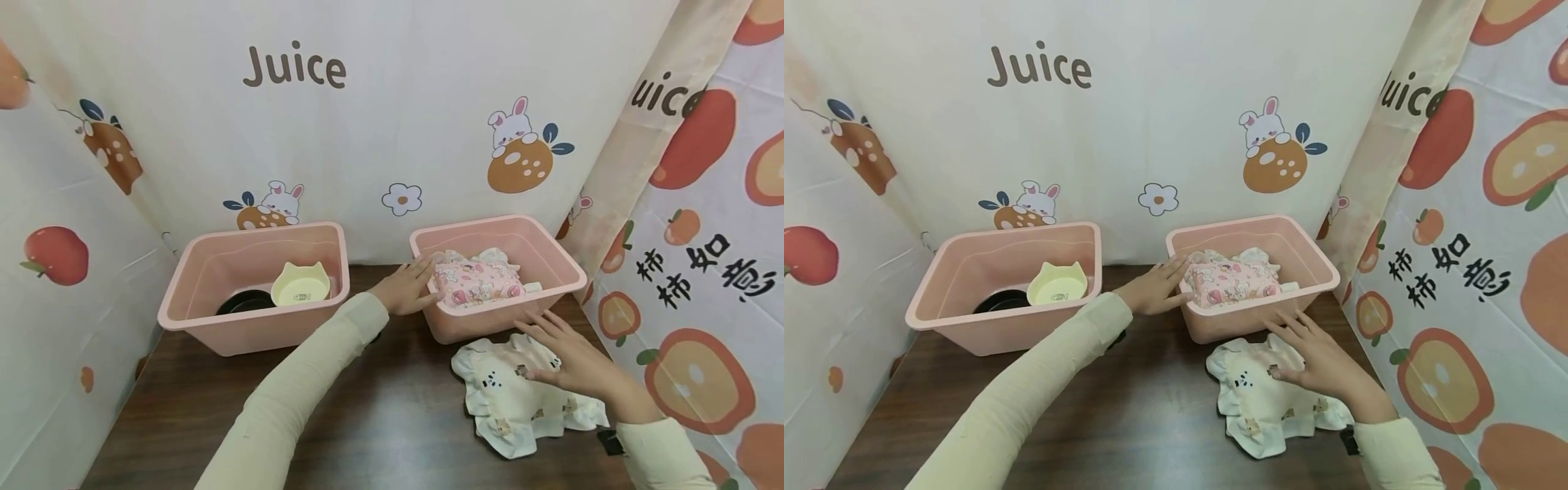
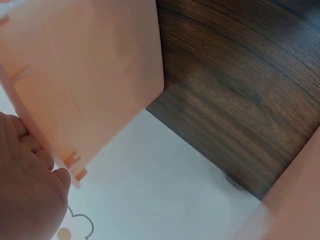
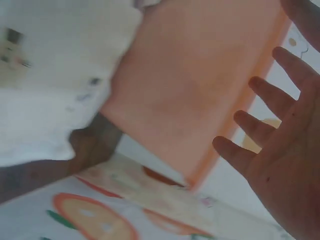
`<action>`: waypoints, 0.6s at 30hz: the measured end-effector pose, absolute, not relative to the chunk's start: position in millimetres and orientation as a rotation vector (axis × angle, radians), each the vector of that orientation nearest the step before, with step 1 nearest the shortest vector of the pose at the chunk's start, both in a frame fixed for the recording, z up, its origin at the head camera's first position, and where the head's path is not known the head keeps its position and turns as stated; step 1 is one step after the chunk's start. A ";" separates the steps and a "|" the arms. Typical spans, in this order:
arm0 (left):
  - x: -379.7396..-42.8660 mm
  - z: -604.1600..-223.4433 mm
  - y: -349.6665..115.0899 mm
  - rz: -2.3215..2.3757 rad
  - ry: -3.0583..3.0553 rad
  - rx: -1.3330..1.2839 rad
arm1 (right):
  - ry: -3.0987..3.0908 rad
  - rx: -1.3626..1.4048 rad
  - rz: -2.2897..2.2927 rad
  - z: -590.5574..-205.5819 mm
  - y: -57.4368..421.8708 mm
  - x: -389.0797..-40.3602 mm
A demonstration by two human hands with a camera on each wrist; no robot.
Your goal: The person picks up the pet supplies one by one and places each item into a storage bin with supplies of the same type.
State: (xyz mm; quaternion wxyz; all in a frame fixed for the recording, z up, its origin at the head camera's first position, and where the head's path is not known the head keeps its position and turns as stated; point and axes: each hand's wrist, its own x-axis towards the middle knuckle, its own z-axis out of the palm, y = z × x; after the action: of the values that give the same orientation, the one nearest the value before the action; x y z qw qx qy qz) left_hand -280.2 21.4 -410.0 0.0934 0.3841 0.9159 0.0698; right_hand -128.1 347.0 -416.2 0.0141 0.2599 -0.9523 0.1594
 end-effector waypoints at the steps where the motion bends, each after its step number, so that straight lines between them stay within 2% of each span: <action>1: -280.1 -410.0 21.6 0.200 2.719 1.137 | -2.980 0.788 0.512 -421.3 348.7 -124.5; 10: -281.6 -411.6 21.4 0.237 2.720 1.134 | -3.120 0.656 0.523 -462.1 358.3 -111.3; 18: -281.0 -411.4 22.0 0.230 2.721 1.120 | -3.218 0.598 0.495 -481.6 358.1 -111.7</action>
State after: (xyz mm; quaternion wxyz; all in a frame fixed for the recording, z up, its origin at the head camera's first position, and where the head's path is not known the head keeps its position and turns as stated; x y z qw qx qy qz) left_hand -281.0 22.0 -411.4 0.0947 0.3778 0.9177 0.0776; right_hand -111.7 358.1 -481.6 -0.0842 0.1800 -0.9687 0.1489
